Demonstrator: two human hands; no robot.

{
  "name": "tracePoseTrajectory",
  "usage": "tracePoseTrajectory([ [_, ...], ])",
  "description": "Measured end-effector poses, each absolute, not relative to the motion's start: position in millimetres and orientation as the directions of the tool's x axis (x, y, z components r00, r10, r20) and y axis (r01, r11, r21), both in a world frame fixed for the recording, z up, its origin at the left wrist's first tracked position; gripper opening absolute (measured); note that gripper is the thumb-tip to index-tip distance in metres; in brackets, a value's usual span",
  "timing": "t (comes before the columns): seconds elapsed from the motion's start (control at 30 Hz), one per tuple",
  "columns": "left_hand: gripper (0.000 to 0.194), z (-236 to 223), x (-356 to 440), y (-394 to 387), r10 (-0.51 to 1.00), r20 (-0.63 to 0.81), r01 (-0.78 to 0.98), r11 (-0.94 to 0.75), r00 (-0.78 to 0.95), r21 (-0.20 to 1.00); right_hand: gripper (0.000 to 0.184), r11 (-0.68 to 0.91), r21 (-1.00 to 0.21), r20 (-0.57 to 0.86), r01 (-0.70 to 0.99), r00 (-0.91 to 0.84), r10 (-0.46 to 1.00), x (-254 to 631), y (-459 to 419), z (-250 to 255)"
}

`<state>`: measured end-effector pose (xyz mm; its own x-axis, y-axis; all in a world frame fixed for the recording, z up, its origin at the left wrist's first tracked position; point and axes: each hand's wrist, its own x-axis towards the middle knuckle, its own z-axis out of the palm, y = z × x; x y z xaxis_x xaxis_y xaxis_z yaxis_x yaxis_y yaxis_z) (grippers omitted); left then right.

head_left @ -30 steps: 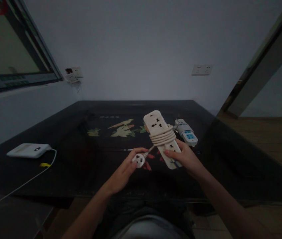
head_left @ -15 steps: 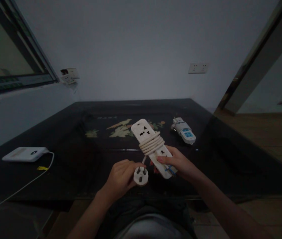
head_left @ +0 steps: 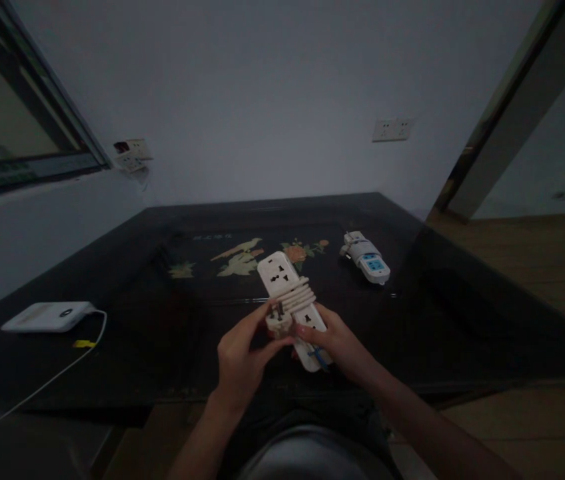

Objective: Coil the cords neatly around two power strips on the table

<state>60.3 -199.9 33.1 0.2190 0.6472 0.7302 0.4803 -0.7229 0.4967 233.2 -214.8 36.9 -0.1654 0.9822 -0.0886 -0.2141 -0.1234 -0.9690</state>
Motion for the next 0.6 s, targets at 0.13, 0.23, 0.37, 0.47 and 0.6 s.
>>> tracePoseTrajectory([
  [0.13, 0.047, 30.9, 64.9, -201.3, 0.705, 0.706, 0.519, -0.631, 0.073, 0.576, 0.049, -0.150, -0.938, -0.114, -0.313, -0.132, 0.985, 226.7, -215.0, 30.6],
  [0.23, 0.041, 29.5, 66.0, -199.8, 0.644, 0.751, 0.565, -0.677, 0.145, 0.472, 0.052, -0.197, -0.904, -0.161, -0.379, -0.123, 0.979, 223.8, -212.7, 25.1],
  [0.37, 0.053, 25.1, 71.5, -200.5, 0.640, 0.713, 0.641, -0.681, 0.287, 0.354, 0.052, -0.176, -0.863, -0.162, -0.474, -0.071, 0.984, 217.0, -206.7, 20.6],
  [0.47, 0.062, 18.2, 77.3, -203.0, 0.653, 0.661, 0.716, -0.654, 0.371, 0.244, 0.053, -0.133, -0.826, -0.153, -0.547, -0.008, 0.988, 211.4, -200.0, 17.8],
  [0.6, 0.064, 15.6, 75.8, -200.9, 0.630, 0.585, 0.710, -0.693, 0.511, 0.125, 0.055, -0.153, -0.800, -0.185, -0.580, -0.005, 0.983, 210.0, -192.6, 14.2],
])
